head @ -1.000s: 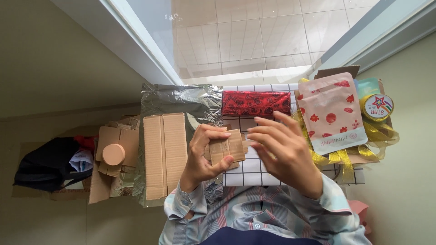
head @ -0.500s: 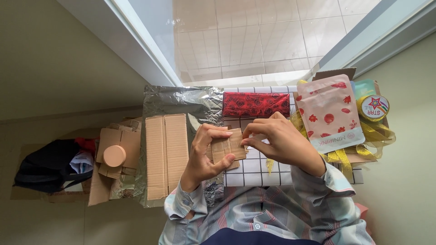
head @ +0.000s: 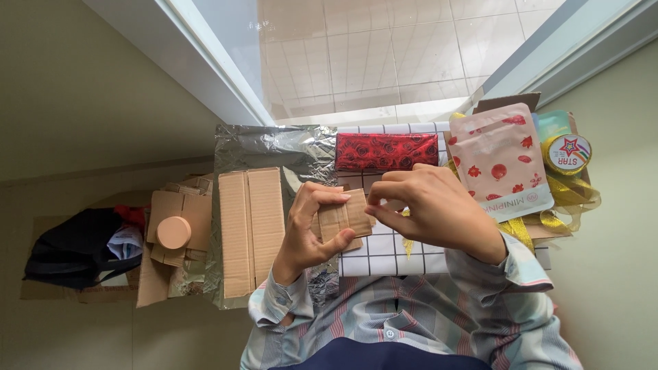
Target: Assembling a cardboard structure by applying double-sided tape to strips and joining them together.
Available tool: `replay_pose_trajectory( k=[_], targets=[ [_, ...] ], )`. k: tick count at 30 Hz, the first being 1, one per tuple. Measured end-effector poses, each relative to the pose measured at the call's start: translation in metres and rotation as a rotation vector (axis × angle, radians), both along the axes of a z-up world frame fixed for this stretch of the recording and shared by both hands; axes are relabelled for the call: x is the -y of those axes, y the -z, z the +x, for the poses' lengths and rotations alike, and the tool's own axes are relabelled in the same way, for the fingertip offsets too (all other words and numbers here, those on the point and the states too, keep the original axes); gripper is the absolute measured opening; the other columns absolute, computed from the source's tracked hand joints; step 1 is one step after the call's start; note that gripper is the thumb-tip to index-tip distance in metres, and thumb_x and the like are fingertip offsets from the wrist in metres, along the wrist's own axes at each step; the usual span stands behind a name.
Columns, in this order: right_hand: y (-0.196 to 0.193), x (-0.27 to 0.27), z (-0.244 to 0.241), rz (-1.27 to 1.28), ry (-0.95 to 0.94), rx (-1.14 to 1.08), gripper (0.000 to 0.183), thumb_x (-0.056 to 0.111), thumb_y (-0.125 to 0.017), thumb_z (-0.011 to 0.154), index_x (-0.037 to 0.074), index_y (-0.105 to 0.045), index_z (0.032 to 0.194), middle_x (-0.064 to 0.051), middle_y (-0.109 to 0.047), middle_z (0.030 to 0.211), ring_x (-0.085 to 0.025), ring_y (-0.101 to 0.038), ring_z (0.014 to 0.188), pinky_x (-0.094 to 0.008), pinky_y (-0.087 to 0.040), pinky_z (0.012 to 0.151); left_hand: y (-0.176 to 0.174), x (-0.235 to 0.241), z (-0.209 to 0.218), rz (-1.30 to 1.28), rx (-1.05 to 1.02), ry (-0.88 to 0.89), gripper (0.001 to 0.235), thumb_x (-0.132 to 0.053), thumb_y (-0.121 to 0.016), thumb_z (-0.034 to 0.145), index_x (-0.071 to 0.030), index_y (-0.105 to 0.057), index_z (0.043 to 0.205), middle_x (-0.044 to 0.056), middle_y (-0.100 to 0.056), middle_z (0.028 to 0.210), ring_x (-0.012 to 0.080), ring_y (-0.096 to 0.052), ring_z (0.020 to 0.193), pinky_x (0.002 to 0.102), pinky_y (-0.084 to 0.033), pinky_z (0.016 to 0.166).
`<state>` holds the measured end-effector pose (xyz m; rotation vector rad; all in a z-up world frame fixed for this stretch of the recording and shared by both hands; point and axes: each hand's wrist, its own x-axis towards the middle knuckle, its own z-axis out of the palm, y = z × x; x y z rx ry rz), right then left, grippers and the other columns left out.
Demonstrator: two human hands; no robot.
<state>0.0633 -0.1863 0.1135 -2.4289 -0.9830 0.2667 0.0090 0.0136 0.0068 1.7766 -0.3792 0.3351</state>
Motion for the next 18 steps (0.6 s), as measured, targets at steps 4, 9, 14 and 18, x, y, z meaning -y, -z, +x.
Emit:
replay_pose_trajectory(
  k=[4,9,14,18],
  targets=[
    [0.006,0.001,-0.002,-0.026,-0.009,0.024,0.007,0.025,-0.061,0.080,0.020,-0.063,0.076,-0.002,-0.057,0.061,-0.027,-0.060,0.058,-0.036,-0.043,0.057,0.003,0.001,-0.001,-0.004,0.003,-0.007,0.045,-0.043,-0.074,0.068,-0.012,-0.066,0.099,0.013,-0.060,0.100,0.0288,-0.058,0.094,0.040,-0.043,0.085],
    [0.010,0.001,-0.002,-0.085,0.006,0.007,0.010,0.029,-0.059,0.079,0.021,-0.062,0.074,-0.001,-0.058,0.061,-0.029,-0.062,0.060,-0.038,-0.046,0.053,0.003,0.002,0.001,-0.009,0.022,-0.011,0.043,-0.042,-0.072,0.068,-0.012,-0.067,0.098,0.013,-0.061,0.098,0.0288,-0.059,0.091,0.039,-0.044,0.083],
    [0.018,0.003,0.001,-0.099,0.014,-0.002,0.010,0.031,-0.059,0.079,0.023,-0.061,0.074,0.001,-0.058,0.061,-0.029,-0.062,0.061,-0.038,-0.046,0.053,0.002,0.001,0.001,-0.014,0.015,-0.009,0.043,-0.042,-0.072,0.068,-0.012,-0.067,0.097,0.013,-0.062,0.098,0.0286,-0.059,0.091,0.039,-0.045,0.083],
    [0.018,0.003,0.003,-0.098,0.007,-0.017,0.010,0.030,-0.059,0.077,0.021,-0.062,0.074,0.000,-0.059,0.060,-0.030,-0.063,0.061,-0.038,-0.047,0.052,0.002,0.001,0.002,-0.014,0.012,-0.009,0.043,-0.041,-0.072,0.066,-0.011,-0.067,0.097,0.014,-0.062,0.098,0.0296,-0.059,0.091,0.040,-0.045,0.083]
  ],
)
